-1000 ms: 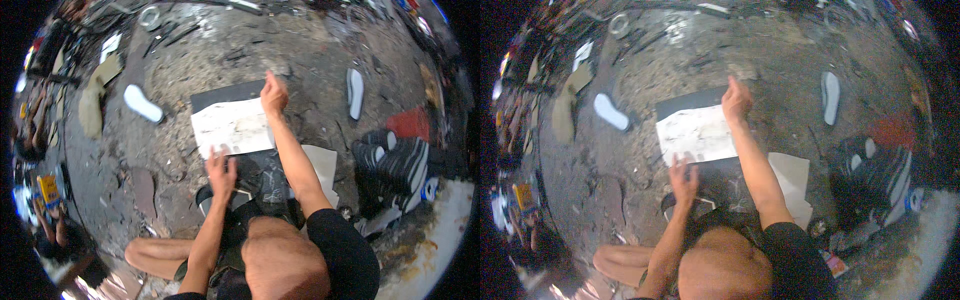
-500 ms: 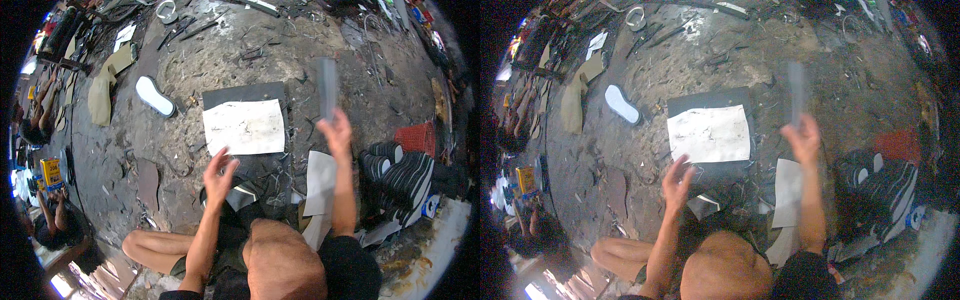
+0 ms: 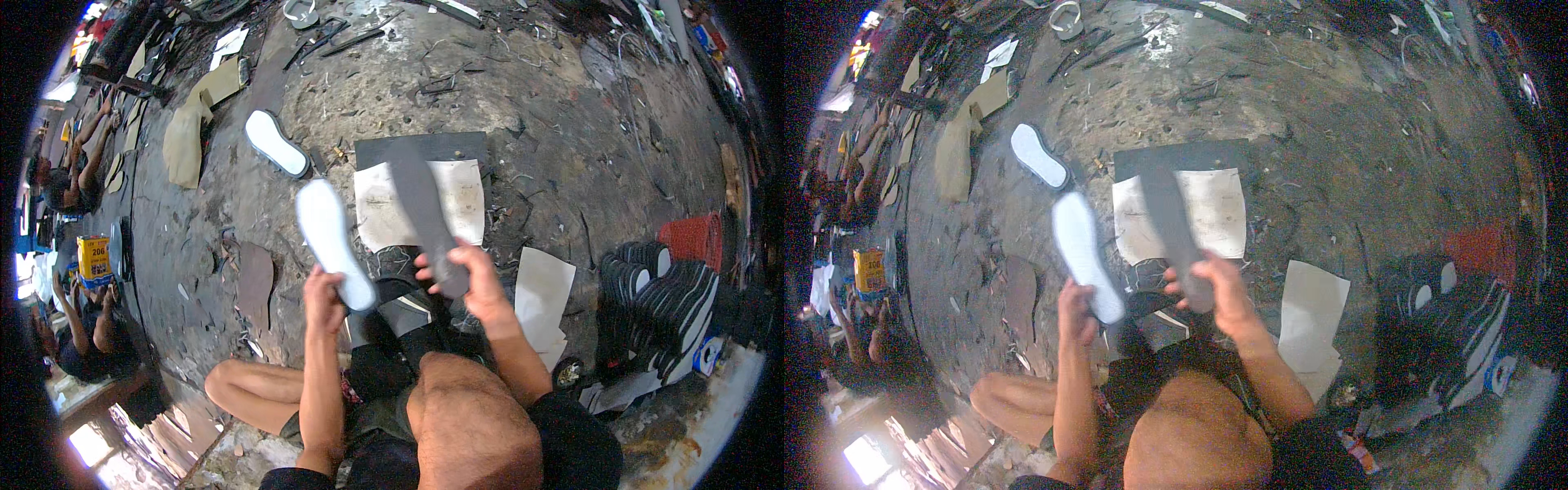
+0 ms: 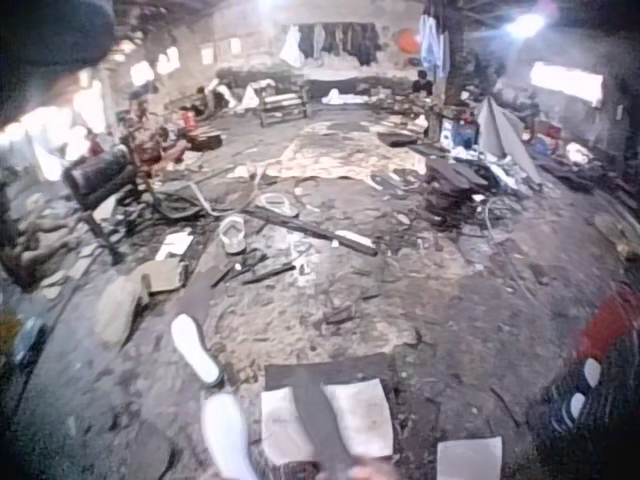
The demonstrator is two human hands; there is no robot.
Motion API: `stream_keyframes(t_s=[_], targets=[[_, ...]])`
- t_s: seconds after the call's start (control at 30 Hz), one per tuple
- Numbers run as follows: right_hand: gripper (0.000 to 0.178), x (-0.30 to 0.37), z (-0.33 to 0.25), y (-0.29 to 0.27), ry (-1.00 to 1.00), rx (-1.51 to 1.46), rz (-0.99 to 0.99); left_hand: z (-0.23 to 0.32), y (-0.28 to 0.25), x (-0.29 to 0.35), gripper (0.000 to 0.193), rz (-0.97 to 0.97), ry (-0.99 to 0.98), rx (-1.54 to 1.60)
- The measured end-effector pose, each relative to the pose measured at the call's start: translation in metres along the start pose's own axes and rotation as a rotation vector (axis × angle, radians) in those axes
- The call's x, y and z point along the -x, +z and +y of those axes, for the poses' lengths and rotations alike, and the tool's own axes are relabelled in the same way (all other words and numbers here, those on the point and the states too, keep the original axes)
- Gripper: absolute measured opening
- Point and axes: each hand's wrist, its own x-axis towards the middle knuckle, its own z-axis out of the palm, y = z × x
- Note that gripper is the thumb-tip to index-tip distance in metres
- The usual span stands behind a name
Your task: The person sits on the floor and repeatedly picks up black and white shoe insoles, aligns them with a tan insole, and places them on a white paper template. The person handles the insoles one at a time, turning them over and adjusting their position on the template.
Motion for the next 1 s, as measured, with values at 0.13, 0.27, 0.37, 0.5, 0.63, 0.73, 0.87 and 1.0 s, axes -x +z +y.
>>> stream_keyframes(t_s=[0.13, 0.27, 0.37, 0.5, 0.63, 0.73, 0.87, 1.0], targets=[[0.056, 0.011, -0.034, -0.023, -0.426, 0.111, 0.285, 0.031, -0.065, -0.015, 0.061, 0.474, 0.08, -0.604], [0.047, 0.013, -0.042, -0.041, -0.542, 0.124, 0.507, 0.001, -0.051, -0.017, 0.079, 0.507, 1.016, -1.613], [0.043, 0.01, -0.035, -0.051, -0.596, 0.054, 0.703, -0.042, 0.047, -0.035, 0.07, -0.318, 0.878, -1.489], [0.048, 0.011, -0.043, -0.039, -0.602, -0.088, 0.815, -0.062, 0.124, -0.087, 0.063, -0.781, 0.847, -1.732], [0.023, 0.03, -0.048, -0.038, -0.712, -0.075, 0.824, -0.031, 0.153, -0.167, 0.026, -1.035, 0.408, -1.472], [0.024, 0.035, -0.049, -0.05, -0.716, -0.082, 0.846, 0.008, 0.175, -0.204, 0.032, -0.861, -0.261, -1.496], [0.019, 0.032, -0.043, -0.058, -0.744, -0.147, 0.86, 0.028, 0.186, -0.21, 0.035, -0.903, -0.356, -1.482], [0.016, 0.026, -0.042, -0.047, -0.728, -0.157, 0.802, 0.028, 0.171, -0.215, 0.036, -0.644, -0.218, -1.28]])
